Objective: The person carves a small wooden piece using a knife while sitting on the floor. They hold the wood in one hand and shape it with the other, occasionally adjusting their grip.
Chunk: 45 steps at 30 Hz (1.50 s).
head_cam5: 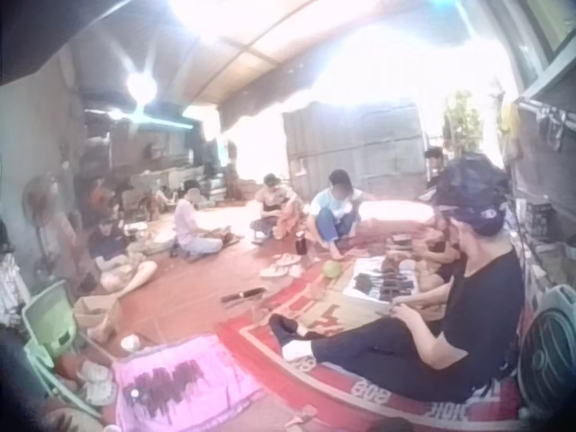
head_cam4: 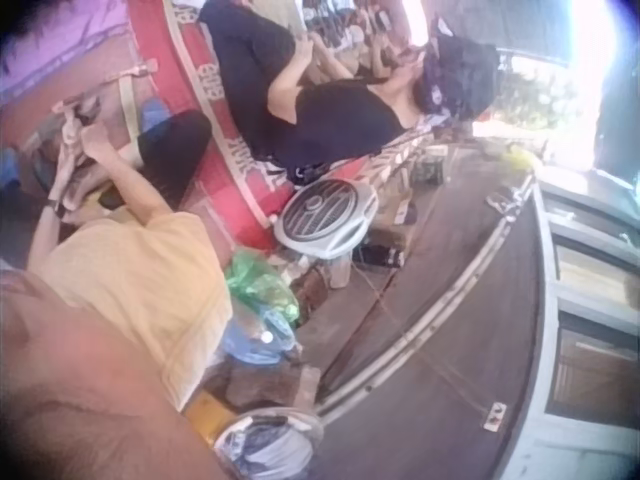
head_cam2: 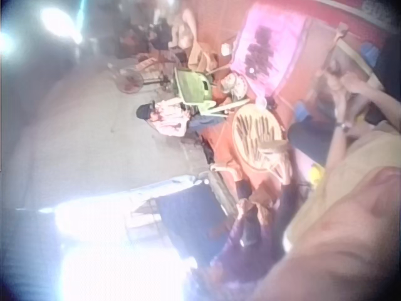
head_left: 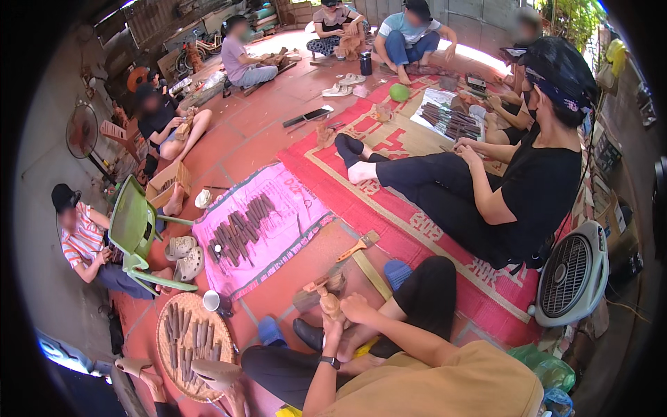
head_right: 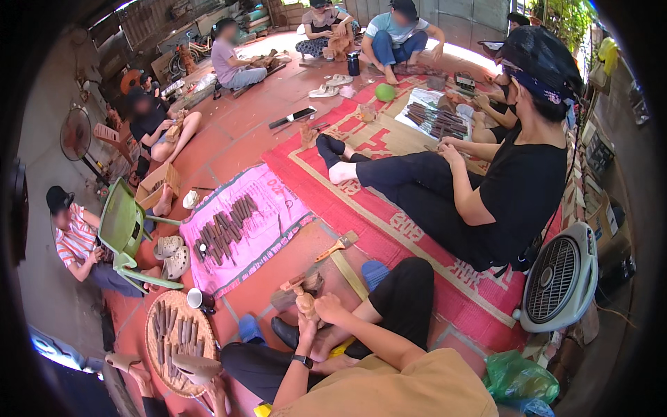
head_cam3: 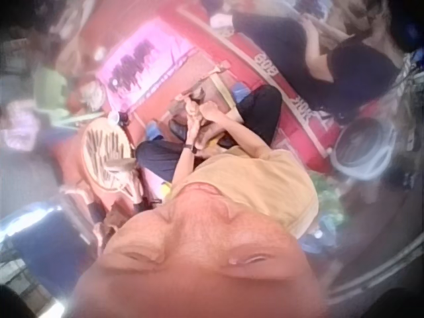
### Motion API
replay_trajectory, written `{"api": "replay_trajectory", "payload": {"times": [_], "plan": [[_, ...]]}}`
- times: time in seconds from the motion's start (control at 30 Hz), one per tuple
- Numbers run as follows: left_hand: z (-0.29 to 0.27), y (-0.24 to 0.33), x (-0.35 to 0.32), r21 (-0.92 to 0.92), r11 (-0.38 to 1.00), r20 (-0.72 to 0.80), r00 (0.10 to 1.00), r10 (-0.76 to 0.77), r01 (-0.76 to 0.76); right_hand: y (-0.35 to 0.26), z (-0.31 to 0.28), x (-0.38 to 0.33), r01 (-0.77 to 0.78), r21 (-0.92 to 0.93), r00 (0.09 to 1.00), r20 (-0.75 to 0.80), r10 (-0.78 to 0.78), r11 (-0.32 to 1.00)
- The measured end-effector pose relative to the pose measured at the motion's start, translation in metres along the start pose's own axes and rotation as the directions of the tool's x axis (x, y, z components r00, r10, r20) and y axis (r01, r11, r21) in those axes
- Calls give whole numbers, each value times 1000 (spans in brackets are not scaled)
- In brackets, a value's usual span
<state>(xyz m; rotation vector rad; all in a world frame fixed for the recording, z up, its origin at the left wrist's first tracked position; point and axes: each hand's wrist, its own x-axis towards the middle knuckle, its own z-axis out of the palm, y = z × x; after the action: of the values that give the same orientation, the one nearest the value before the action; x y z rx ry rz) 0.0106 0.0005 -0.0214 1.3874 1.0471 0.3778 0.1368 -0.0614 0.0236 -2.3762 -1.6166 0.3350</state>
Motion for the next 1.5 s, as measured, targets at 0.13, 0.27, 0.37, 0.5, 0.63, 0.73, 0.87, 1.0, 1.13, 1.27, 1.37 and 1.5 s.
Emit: {"api": "replay_trajectory", "payload": {"times": [0.13, 0.27, 0.37, 0.5, 0.63, 0.73, 0.87, 1.0, 1.13, 1.27, 1.37, 1.5], "plan": [[-5, 2, -6, -40, 999, -6, 1000, 9, -9, 6, 5, 3, 93, 4, 995, 36, -93, 996], [-1, 23, -11, 24, 1000, -2, 1000, 16, -16, 6, 12, -2, 60, 20, 997, -41, -59, 998], [-2, 21, -11, -22, 1000, 27, 1000, 13, -13, 21, 24, 8, 64, 129, 996, 58, -72, 990], [-12, -10, 0, 76, 997, -68, 997, 30, -24, 2, 12, 12, 54, 103, 990, 124, -67, 993], [-3, 6, -4, -12, 1000, -4, 1000, -27, 27, 21, 14, 14, -1, 154, 990, 140, -21, 988], [-2, 4, -5, 102, 994, -33, 999, -24, 27, 21, 11, 10, 11, 183, 983, 180, -45, 983], [-4, -12, 2, -11, 999, -17, 999, 37, -37, 11, 12, 13, -19, 129, 995, 99, 7, 991], [-3, -17, 5, -20, 999, -2, 999, 38, -38, 24, 18, 17, -50, 191, 985, 175, 16, 980], [-6, 2, -7, 71, 997, -26, 1000, 1, 1, 10, -6, 9, -45, 92, 984, 177, 28, 995], [-4, 6, -7, 60, 998, -10, 1000, 1, 0, 34, 22, 21, 71, 112, 971, 221, -95, 991], [0, 8, -5, 76, 997, -6, 1000, 29, -28, 44, 38, 20, -18, 119, 983, 181, -4, 993], [-5, -8, 2, -52, 996, -3, 997, 75, -75, 25, 26, 16, -87, 196, 991, 117, 64, 977]]}}
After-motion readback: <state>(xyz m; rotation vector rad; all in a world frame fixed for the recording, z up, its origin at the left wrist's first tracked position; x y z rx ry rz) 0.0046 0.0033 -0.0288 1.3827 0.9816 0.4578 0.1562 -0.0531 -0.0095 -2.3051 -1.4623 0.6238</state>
